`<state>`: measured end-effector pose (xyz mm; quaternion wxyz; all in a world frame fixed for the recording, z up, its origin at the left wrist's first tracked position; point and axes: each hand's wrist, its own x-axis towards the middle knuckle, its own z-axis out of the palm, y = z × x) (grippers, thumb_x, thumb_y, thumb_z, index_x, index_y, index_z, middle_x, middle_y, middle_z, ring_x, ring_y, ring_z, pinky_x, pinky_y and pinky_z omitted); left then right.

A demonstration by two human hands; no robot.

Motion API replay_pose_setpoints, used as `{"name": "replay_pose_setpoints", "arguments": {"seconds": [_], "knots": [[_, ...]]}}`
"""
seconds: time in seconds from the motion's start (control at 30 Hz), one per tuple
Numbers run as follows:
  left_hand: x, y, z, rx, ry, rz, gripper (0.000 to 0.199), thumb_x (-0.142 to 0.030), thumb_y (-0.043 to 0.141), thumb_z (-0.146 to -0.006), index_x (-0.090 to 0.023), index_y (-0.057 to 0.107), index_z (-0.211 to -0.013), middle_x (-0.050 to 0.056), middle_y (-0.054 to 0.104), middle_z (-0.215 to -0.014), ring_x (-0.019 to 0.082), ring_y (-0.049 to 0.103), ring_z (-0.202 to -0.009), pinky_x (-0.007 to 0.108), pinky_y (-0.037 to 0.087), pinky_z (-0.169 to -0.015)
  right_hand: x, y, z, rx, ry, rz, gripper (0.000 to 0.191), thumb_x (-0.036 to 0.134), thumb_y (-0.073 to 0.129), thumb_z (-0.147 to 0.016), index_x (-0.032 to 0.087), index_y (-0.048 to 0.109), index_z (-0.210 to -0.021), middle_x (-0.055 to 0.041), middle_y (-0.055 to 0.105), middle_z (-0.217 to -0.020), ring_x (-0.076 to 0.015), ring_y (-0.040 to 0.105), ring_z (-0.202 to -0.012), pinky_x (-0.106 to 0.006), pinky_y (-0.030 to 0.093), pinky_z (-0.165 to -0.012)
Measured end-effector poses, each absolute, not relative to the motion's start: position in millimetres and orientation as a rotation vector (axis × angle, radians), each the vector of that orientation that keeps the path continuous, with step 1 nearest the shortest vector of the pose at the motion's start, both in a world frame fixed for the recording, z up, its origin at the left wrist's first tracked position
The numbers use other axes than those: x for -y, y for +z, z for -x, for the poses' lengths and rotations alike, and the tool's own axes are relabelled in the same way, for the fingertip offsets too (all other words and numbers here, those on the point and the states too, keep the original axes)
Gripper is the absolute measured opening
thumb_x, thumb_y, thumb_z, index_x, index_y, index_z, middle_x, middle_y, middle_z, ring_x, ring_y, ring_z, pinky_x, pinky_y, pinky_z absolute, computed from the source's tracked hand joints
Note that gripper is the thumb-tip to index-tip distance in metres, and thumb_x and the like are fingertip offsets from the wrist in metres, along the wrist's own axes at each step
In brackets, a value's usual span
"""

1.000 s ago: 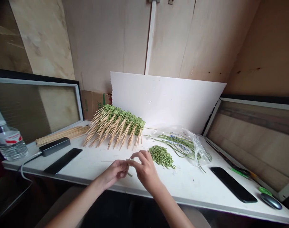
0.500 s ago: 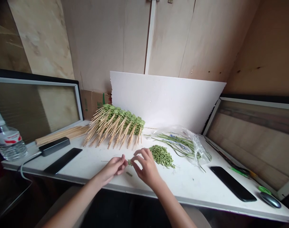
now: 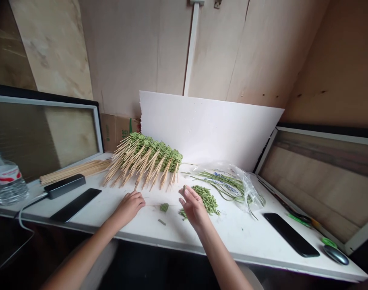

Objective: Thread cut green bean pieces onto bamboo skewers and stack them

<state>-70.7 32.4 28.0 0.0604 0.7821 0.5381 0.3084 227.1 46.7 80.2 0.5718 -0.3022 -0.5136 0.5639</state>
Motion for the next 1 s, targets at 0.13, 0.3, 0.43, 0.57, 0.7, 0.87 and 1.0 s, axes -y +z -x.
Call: {"name": "replay_pose_setpoints", "arguments": {"seconds": [0.13,0.3,0.43,0.57,0.7,0.87,1.0], "knots": [[-35.1,24.7,73.1,-1.611,0.974,-2.363,0.020,-0.018,0.057,-0.096,-0.020,0.069,-0.080,0.009,0.066,-0.092,0.028,0.058,-0.097,0.037,0.039,-0.088,-47.0,82.4,-229.3,1.157,1.380,0.664,0.036,0.056,0.080,-0.078,0.027,0.067,-0.094,-0.0070,0.072,-0.102,-0.0283,0.066,-0.106,-0.039,0.052,-0.082],[-37.3,26.4,81.1,-1.529,1.140,-2.241,0.022,-0.025,0.044,-0.103,-0.021,0.062,-0.092,0.007,0.063,-0.094,0.023,0.061,-0.085,0.033,0.044,-0.080,-50.3,87.0,-233.8,1.082,1.413,0.587,0.029,0.049,0.080,-0.080,0.027,0.064,-0.091,-0.0044,0.067,-0.093,-0.0239,0.064,-0.092,-0.034,0.049,-0.071],[-37.3,36.8,85.0,-1.438,1.406,-2.167,0.019,-0.031,0.048,-0.103,-0.023,0.062,-0.094,0.006,0.065,-0.094,0.024,0.063,-0.087,0.032,0.045,-0.082,-51.9,88.1,-235.5,1.054,1.410,0.585,0.029,0.048,0.081,-0.080,0.027,0.064,-0.093,-0.0040,0.066,-0.091,-0.0232,0.063,-0.088,-0.034,0.049,-0.069],[-32.4,50.2,82.7,-1.381,1.495,-2.187,0.017,-0.032,0.052,-0.103,-0.022,0.064,-0.097,0.007,0.065,-0.095,0.023,0.065,-0.090,0.031,0.047,-0.084,-52.0,86.6,-234.9,0.968,1.484,0.571,0.030,0.043,0.086,-0.076,0.026,0.066,-0.089,-0.0029,0.067,-0.089,-0.0209,0.064,-0.086,-0.032,0.050,-0.069],[-23.0,61.1,72.6,-1.351,1.449,-2.248,0.018,-0.033,0.049,-0.105,-0.022,0.063,-0.101,0.007,0.065,-0.098,0.021,0.064,-0.087,0.031,0.050,-0.080,-52.9,82.8,-233.8,0.831,1.579,0.567,0.033,0.035,0.093,-0.070,0.025,0.069,-0.089,0.0000,0.070,-0.089,-0.0171,0.066,-0.087,-0.028,0.052,-0.073],[-12.2,71.7,60.5,-1.359,1.410,-2.302,0.019,-0.033,0.047,-0.106,-0.021,0.062,-0.102,0.006,0.064,-0.099,0.018,0.061,-0.078,0.030,0.050,-0.074,-52.9,81.8,-232.5,0.743,1.632,0.546,0.033,0.030,0.096,-0.068,0.026,0.072,-0.090,0.0020,0.073,-0.090,-0.0171,0.070,-0.097,-0.026,0.055,-0.080],[-9.9,74.9,59.2,-1.359,1.394,-2.321,0.019,-0.031,0.047,-0.106,-0.021,0.062,-0.102,0.006,0.064,-0.098,0.018,0.060,-0.079,0.030,0.051,-0.074,-49.9,84.1,-230.3,0.740,1.653,0.524,0.030,0.028,0.094,-0.070,0.026,0.071,-0.089,0.0027,0.073,-0.090,-0.0168,0.070,-0.095,-0.027,0.055,-0.081]]}}
